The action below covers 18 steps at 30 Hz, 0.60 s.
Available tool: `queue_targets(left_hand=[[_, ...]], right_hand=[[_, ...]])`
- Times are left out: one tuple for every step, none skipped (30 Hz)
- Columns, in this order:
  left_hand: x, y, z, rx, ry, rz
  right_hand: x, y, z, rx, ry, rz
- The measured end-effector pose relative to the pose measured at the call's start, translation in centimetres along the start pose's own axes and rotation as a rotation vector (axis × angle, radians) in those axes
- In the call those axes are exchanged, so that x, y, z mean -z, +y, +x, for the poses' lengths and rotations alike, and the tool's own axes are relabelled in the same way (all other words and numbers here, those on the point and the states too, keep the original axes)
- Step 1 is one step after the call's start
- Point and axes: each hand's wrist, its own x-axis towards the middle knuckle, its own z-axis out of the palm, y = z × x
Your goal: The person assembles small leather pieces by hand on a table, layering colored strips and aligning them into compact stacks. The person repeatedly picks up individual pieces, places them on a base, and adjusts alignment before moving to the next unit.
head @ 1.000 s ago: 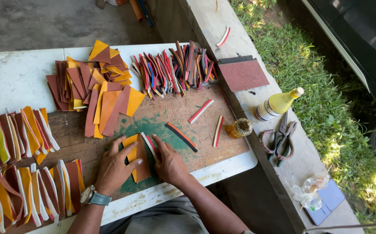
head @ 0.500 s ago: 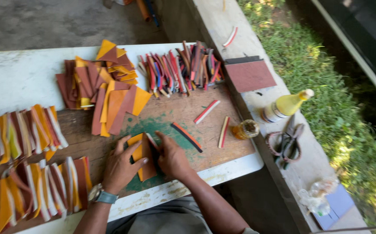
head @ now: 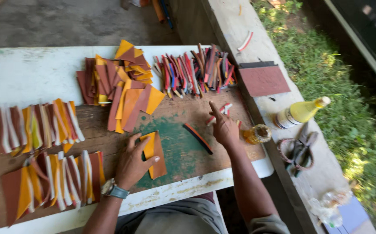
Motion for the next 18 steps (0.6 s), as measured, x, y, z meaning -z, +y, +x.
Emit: queue_targets(left_hand=[[-0.2,-0.3,0.1,-0.026,0.026,-0.008],[-0.2,-0.7,0.0,-0.065,0.062,-0.043],[-0.1,-1.1,0.0,-0.104,0.099,-0.077],[0.0,-1.4,-0.2,-0.146,0.133,-0.115],[0.3,-1.8,-0.2,-0.072,0.123,-0.203],[0.6,-1.9,0.3,-0.006,0.104,-0.297],[0.9,-1.8,0.7,0.060,0.086,-0.391],[1.1,-1.5,0.6,-0.017,0.110,-0.301],[1.1,-1.0,0.5,-0.095,0.131,-0.211],[1.2,-0.3,0.8,-0.178,0.148,-0.121],[1.1,0.6,1.0,-0.223,-0.040,0.024],[0.6,1.7,1.1,-0.267,-0.229,0.165],[0.5,2.6,1.2,-0.309,-0.419,0.307],[0.6,3.2,1.6,-0.337,-0.458,0.396],[0.7,3.7,2.1,-0.365,-0.497,0.487],[1.1,3.9,2.4,-0.393,-0.541,0.581],[1.7,3.7,2.7,-0.366,-0.467,0.563],[2.5,3.1,2.8,-0.335,-0.399,0.543]], right_hand=[[-0.1,0.1,0.7,-0.006,-0.117,-0.027],[-0.1,0.1,1.1,-0.001,-0.107,0.006],[0.0,0.1,1.3,0.003,-0.097,0.038],[0.2,0.0,1.2,0.004,-0.088,0.067],[0.2,-0.4,1.1,0.062,-0.026,0.151],[0.6,-0.6,0.8,0.108,0.041,0.232],[1.1,-0.8,0.4,0.153,0.108,0.312],[1.2,-1.2,-0.5,0.204,0.113,0.434],[1.1,-1.9,-1.5,0.254,0.118,0.556],[0.8,-2.8,-2.2,0.299,0.128,0.676],[0.2,-4.0,-3.1,0.214,0.035,0.823],[-0.5,-5.1,-4.3,0.125,-0.058,0.963],[-1.2,-6.1,-5.4,0.033,-0.153,1.101],[-1.7,-6.9,-5.9,-0.044,-0.190,1.129],[-2.2,-7.6,-6.2,-0.122,-0.226,1.156],[-2.6,-8.1,-6.6,-0.205,-0.261,1.187],[-2.8,-8.2,-6.7,-0.238,-0.261,1.111],[-2.9,-8.3,-7.2,-0.276,-0.266,1.035]])
